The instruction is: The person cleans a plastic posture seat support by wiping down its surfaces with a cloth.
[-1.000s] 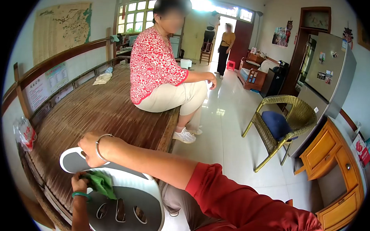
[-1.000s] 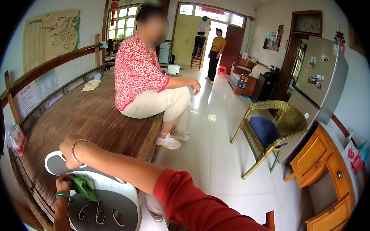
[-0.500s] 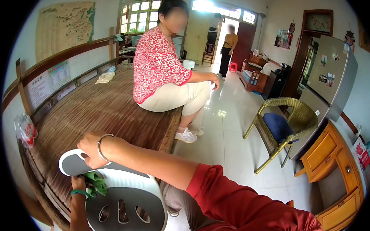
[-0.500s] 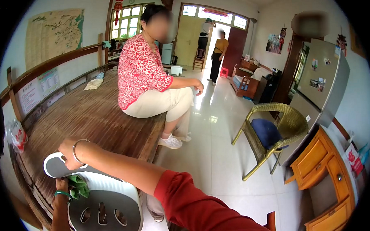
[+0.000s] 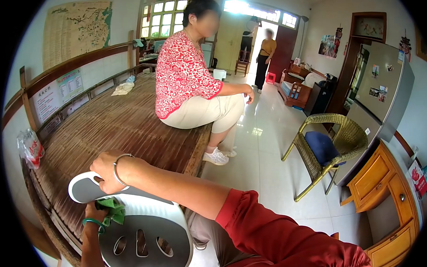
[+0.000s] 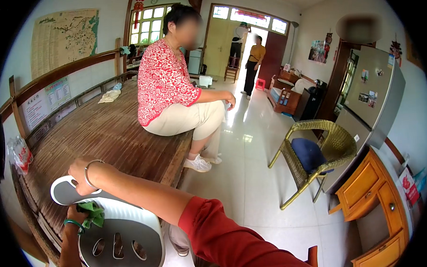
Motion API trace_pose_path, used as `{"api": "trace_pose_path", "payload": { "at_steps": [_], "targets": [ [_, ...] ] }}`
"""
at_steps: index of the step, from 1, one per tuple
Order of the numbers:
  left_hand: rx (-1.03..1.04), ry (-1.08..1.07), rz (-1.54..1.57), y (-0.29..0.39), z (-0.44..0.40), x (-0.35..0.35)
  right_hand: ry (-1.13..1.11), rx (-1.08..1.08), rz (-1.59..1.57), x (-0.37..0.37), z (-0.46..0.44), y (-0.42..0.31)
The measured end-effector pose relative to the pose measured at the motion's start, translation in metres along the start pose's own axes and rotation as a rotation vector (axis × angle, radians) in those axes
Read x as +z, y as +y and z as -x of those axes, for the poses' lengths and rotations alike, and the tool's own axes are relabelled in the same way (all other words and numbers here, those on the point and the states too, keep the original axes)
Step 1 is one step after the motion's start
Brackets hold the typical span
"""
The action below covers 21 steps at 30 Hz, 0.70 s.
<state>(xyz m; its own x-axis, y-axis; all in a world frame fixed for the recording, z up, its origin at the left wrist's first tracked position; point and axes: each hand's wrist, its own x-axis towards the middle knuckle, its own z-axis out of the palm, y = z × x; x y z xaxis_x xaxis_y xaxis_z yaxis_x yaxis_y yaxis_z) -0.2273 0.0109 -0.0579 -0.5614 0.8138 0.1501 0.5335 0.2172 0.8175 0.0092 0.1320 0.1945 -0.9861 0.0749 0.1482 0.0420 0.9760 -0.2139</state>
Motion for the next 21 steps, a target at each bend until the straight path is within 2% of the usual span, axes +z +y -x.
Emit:
{"api": "trace_pose_path", "payload": {
  "at_steps": [1,2,4,7,11,13,14,16,17,19,21],
  "targets": [
    [0.024,0.016,-0.155,0.002,0.001,-0.002,0.004,-0.01,0.005,0.0,0.0,0.0],
    [0.023,0.017,-0.155,0.003,0.004,-0.004,0.008,-0.02,0.01,-0.001,0.0,0.0],
    [-0.142,-0.038,-0.287,0.012,0.009,-0.008,-0.01,-0.024,0.017,-0.002,0.0,-0.001],
    [-0.188,-0.072,-0.254,0.04,0.024,-0.008,-0.031,-0.028,0.021,-0.002,0.0,-0.002],
    [-0.149,-0.056,-0.316,0.029,0.019,-0.001,-0.028,-0.029,0.022,-0.002,0.001,-0.006],
    [-0.089,-0.031,0.098,0.035,0.023,0.007,-0.03,-0.016,0.022,-0.001,0.002,-0.009],
    [-0.091,-0.032,0.098,0.04,0.022,0.012,-0.027,-0.004,0.021,0.0,0.002,-0.01],
    [-0.396,0.145,0.513,0.064,0.018,0.018,-0.048,0.009,0.027,-0.003,0.002,-0.015],
    [-0.396,0.145,0.512,0.044,0.011,0.024,-0.067,0.021,0.039,-0.004,0.003,-0.017],
    [-0.267,0.347,0.575,-0.021,-0.012,0.04,-0.066,0.019,0.045,-0.006,0.005,-0.02],
    [-0.259,0.337,0.584,-0.045,-0.024,0.039,-0.065,0.017,0.049,-0.005,0.005,-0.02]
  ]
}}
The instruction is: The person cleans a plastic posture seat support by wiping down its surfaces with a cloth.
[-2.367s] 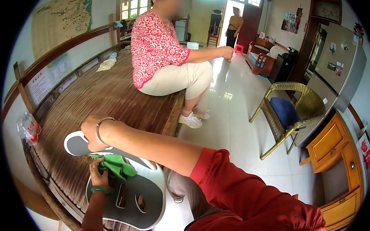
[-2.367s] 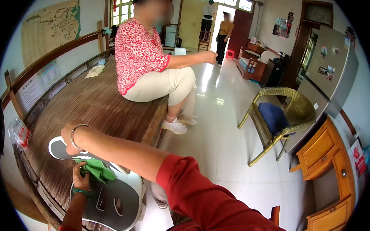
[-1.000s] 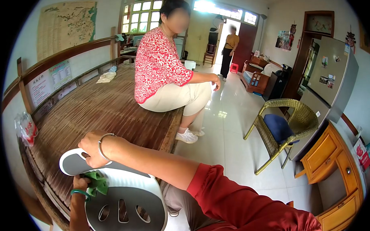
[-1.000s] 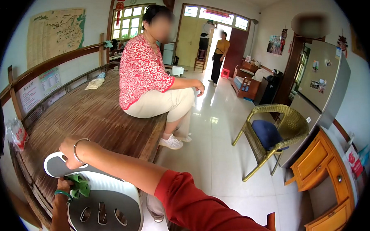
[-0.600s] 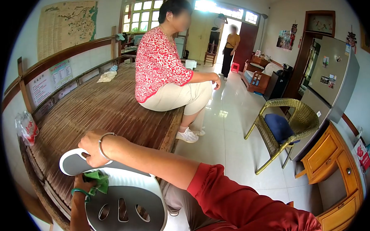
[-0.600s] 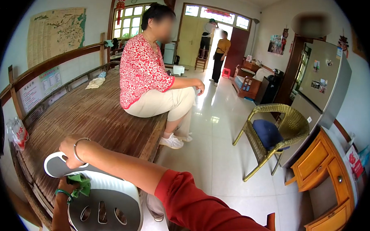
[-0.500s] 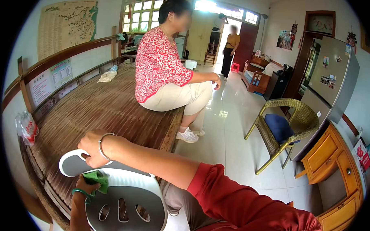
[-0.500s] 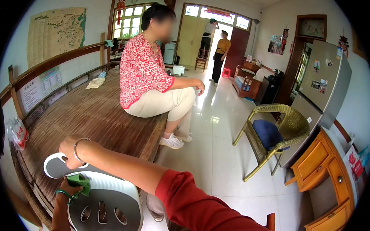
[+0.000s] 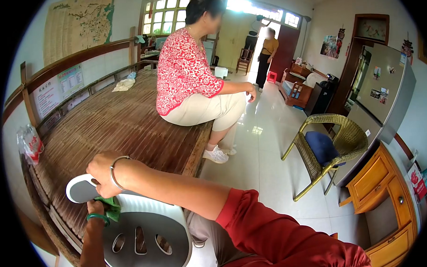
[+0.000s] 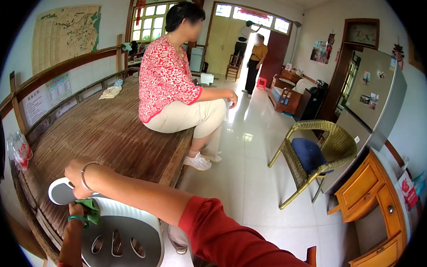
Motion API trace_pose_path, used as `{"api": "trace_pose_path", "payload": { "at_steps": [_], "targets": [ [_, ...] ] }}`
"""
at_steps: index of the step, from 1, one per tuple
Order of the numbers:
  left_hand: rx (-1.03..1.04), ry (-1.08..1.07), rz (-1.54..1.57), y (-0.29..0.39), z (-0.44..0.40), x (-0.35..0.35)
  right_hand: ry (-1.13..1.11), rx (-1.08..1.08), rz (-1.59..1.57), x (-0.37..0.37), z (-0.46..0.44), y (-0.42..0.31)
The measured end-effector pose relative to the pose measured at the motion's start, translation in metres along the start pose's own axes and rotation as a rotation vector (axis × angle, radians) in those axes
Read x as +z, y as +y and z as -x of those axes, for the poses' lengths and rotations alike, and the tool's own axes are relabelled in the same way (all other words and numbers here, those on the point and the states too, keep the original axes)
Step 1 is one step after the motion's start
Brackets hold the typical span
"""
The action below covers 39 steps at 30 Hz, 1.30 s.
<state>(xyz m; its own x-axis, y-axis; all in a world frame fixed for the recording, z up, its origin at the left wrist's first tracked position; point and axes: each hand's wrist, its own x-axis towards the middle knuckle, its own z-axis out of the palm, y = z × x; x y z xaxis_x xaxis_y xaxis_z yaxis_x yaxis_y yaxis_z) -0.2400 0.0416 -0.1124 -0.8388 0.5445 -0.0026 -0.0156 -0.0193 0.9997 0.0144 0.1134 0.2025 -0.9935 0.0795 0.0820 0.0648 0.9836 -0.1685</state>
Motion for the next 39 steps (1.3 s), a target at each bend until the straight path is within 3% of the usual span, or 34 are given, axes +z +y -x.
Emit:
{"api": "trace_pose_path", "payload": {
  "at_steps": [4,7,13,18,26,32,34,39],
  "targets": [
    [0.014,-0.084,0.155,-0.011,-0.018,-0.009,0.052,-0.027,-0.043,0.003,0.002,0.004],
    [0.076,-0.026,0.188,-0.01,-0.019,-0.004,0.083,-0.04,-0.05,0.003,0.007,0.005],
    [0.25,-0.055,0.042,0.004,-0.02,-0.008,0.107,-0.069,-0.04,0.007,0.008,0.008],
    [0.236,-0.054,0.112,0.046,0.016,0.01,0.124,-0.076,-0.039,0.005,0.016,0.006],
    [0.267,-0.087,0.157,0.059,0.027,0.006,0.094,-0.069,-0.085,-0.002,0.031,0.006],
    [0.128,-0.113,0.034,0.077,0.037,-0.001,0.099,-0.056,-0.08,-0.005,0.036,0.007],
    [0.252,0.009,0.158,0.075,0.037,0.003,0.107,-0.058,-0.077,-0.005,0.037,0.007],
    [0.297,0.105,0.156,0.085,0.048,0.007,0.135,-0.065,-0.08,-0.006,0.04,0.009]
  ]
}}
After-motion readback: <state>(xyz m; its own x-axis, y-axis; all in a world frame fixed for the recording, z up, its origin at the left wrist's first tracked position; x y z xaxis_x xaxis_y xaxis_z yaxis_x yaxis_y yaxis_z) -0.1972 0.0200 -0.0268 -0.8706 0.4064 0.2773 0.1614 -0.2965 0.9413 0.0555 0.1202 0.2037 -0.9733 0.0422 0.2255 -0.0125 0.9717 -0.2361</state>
